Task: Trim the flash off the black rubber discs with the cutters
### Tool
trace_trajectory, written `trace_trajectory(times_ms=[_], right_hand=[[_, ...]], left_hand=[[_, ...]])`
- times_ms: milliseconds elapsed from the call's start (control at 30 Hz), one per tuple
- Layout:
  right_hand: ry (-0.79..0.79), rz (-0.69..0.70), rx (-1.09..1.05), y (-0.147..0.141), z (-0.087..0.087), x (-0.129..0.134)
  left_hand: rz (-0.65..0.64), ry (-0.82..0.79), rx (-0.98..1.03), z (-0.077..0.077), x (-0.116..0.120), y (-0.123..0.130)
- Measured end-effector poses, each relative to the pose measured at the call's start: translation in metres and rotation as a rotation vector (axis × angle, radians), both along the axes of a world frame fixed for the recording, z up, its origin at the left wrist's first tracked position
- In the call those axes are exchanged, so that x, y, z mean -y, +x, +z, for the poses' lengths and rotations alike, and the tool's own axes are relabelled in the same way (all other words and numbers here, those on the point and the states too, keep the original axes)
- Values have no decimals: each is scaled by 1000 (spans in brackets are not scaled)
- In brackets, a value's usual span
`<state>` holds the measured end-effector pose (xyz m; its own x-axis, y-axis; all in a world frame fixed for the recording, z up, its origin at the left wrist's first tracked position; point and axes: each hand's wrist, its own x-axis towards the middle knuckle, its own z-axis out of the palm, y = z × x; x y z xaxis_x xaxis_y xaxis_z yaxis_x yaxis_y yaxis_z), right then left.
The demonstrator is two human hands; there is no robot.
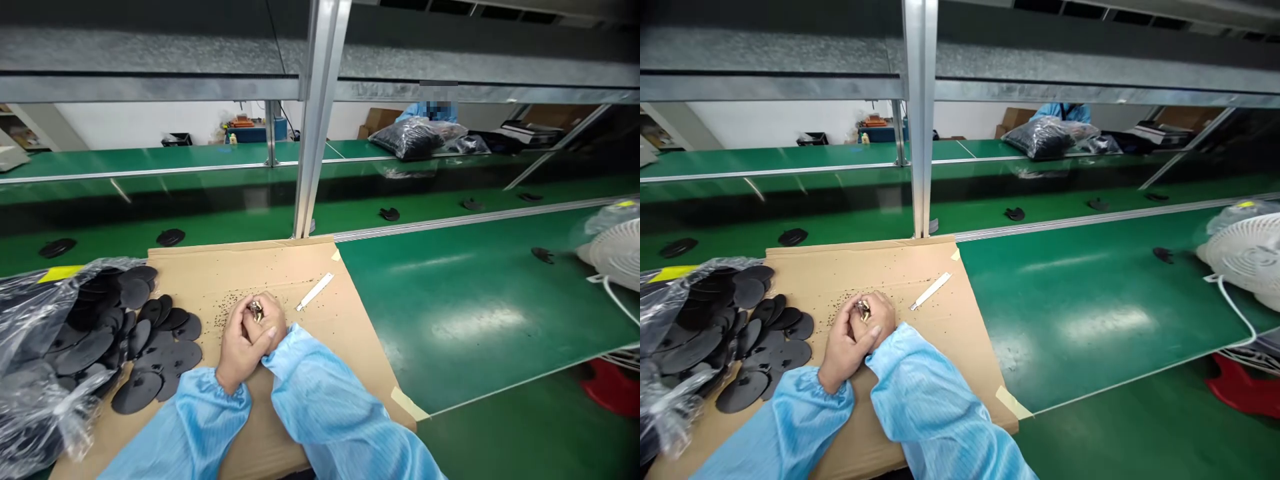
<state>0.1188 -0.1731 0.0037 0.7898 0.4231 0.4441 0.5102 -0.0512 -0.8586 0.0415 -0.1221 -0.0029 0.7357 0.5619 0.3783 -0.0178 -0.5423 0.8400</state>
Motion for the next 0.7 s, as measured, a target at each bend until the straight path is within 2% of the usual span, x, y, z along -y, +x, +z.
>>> trace_trajectory(times_ms=[167,467,700], right_hand=[[9,26,3,2,0,0],[-18,37,-15,6,-4,5],[-14,65,-20,11,-8,-1]], left_hand=[[12,-25,36,2,2,2],[-49,-61,109,10,8,7],[48,7,152,9,9,8]])
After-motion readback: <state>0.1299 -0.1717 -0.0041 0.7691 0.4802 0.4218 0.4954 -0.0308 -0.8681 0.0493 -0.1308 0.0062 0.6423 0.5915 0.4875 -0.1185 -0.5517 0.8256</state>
